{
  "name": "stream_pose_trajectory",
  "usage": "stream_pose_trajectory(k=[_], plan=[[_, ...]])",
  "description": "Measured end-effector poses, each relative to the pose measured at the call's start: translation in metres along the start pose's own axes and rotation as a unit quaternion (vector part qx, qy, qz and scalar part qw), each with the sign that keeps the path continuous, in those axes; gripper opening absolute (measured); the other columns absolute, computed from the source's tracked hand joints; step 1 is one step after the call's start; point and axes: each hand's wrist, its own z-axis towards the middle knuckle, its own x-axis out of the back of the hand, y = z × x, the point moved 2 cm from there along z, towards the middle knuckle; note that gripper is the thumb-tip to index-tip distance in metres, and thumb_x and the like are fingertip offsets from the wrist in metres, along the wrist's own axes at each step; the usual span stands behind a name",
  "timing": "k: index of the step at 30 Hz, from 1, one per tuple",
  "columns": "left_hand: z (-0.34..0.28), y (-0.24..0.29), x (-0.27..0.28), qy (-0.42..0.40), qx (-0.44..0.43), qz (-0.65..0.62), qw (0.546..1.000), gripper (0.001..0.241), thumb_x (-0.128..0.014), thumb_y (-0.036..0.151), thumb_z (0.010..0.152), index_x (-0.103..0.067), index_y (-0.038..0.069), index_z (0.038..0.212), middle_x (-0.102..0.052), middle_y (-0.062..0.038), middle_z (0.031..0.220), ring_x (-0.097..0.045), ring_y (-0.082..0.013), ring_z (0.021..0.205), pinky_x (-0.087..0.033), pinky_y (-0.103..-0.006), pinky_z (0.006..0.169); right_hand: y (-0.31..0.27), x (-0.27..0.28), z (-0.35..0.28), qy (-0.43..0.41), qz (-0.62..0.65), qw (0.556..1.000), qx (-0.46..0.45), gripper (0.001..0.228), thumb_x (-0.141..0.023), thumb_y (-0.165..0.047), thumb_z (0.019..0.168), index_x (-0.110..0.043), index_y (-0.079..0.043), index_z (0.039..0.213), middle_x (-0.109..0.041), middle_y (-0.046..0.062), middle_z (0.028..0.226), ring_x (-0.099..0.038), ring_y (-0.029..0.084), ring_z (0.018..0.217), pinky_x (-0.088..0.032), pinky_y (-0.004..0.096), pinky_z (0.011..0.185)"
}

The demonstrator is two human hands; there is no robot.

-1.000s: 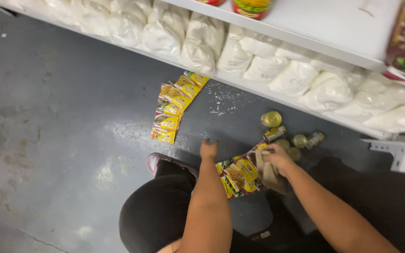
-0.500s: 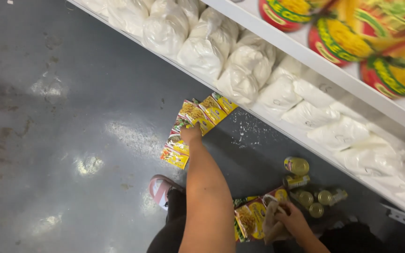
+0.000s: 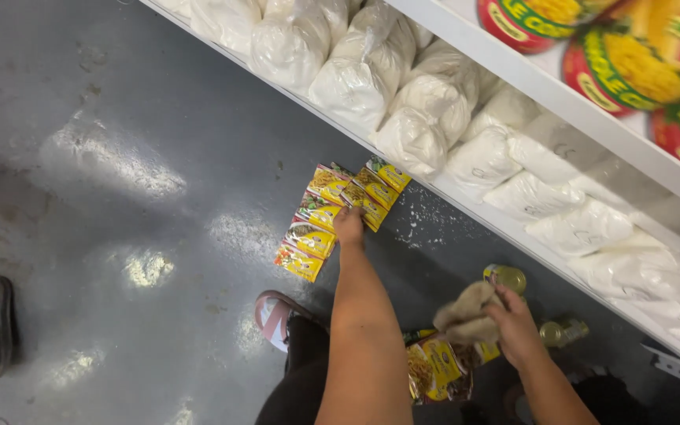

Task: Wiping and organizing seasoning packets into neat stacks on a lower grocery store shelf.

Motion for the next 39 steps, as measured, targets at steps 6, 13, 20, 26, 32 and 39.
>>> stream_pose_trajectory(k=[6, 13, 20, 26, 32, 39], plan=[[-0.096, 0.058, -0.026, -0.022, -0.133, 0.057, 0.989, 0.009, -0.063, 0.006, 0.077, -0.063, 0.001, 0.069, -0.059, -0.004, 0.059, -0.052, -0.0135, 0.052, -0.043, -0.0309, 0.050, -0.083, -0.011, -0.073, -0.024, 0.237, 0.970, 0.045, 0.059, -0.049, -0.001, 0.082, -0.049, -0.001, 0.141, -0.060, 0.020, 0.126, -0.063, 0.033, 0.113, -0.055, 0.047, 0.092], [-0.229, 0.144, -0.017, -0.183, -0.082, 0.103, 0.974, 0.010, -0.060, 0.006, 0.075, -0.066, -0.002, 0.074, -0.057, -0.006, 0.061, -0.052, -0.0163, 0.050, -0.042, -0.0328, 0.047, -0.134, -0.059, -0.150, -0.029, 0.228, 0.902, 0.365, 0.057, -0.056, -0.004, 0.085, -0.051, -0.002, 0.142, -0.057, 0.019, 0.140, -0.055, 0.034, 0.131, -0.044, 0.047, 0.110], [-0.388, 0.210, -0.020, -0.412, -0.044, 0.149, 0.898, 0.012, -0.059, 0.005, 0.080, -0.070, 0.000, 0.081, -0.065, -0.007, 0.069, -0.055, -0.0155, 0.055, -0.044, -0.0297, 0.052, -0.119, -0.070, -0.135, -0.021, 0.103, 0.814, 0.572, 0.049, -0.040, -0.026, 0.111, -0.043, -0.007, 0.156, -0.038, 0.019, 0.166, -0.030, 0.037, 0.157, -0.023, 0.047, 0.130], [-0.426, 0.186, -0.035, -0.477, -0.012, 0.096, 0.874, 0.016, -0.057, -0.001, 0.074, -0.070, -0.002, 0.083, -0.067, -0.008, 0.072, -0.059, -0.0163, 0.058, -0.049, -0.0289, 0.055, -0.108, -0.020, -0.190, 0.056, 0.027, 0.841, 0.537, 0.050, -0.040, -0.024, 0.112, -0.041, -0.003, 0.157, -0.037, 0.022, 0.164, -0.031, 0.037, 0.154, -0.025, 0.047, 0.126], [-0.496, 0.223, -0.045, -0.560, 0.036, 0.030, 0.827, 0.025, -0.055, -0.007, 0.076, -0.071, -0.008, 0.095, -0.071, -0.014, 0.086, -0.064, -0.0200, 0.070, -0.052, -0.0306, 0.067, -0.107, 0.018, -0.170, -0.233, 0.355, 0.797, 0.430, 0.050, -0.041, -0.037, 0.120, -0.054, 0.004, 0.145, -0.058, 0.022, 0.136, -0.056, 0.034, 0.119, -0.047, 0.045, 0.100], [-0.547, 0.223, -0.048, -0.624, 0.154, -0.081, 0.762, 0.045, -0.052, -0.009, 0.070, -0.070, -0.010, 0.111, -0.074, -0.020, 0.106, -0.071, -0.0261, 0.092, -0.057, -0.0347, 0.090, -0.081, 0.015, -0.184, -0.368, 0.668, 0.603, 0.233, 0.043, -0.040, -0.035, 0.114, -0.057, 0.000, 0.134, -0.064, 0.015, 0.124, -0.064, 0.025, 0.105, -0.056, 0.036, 0.089]])
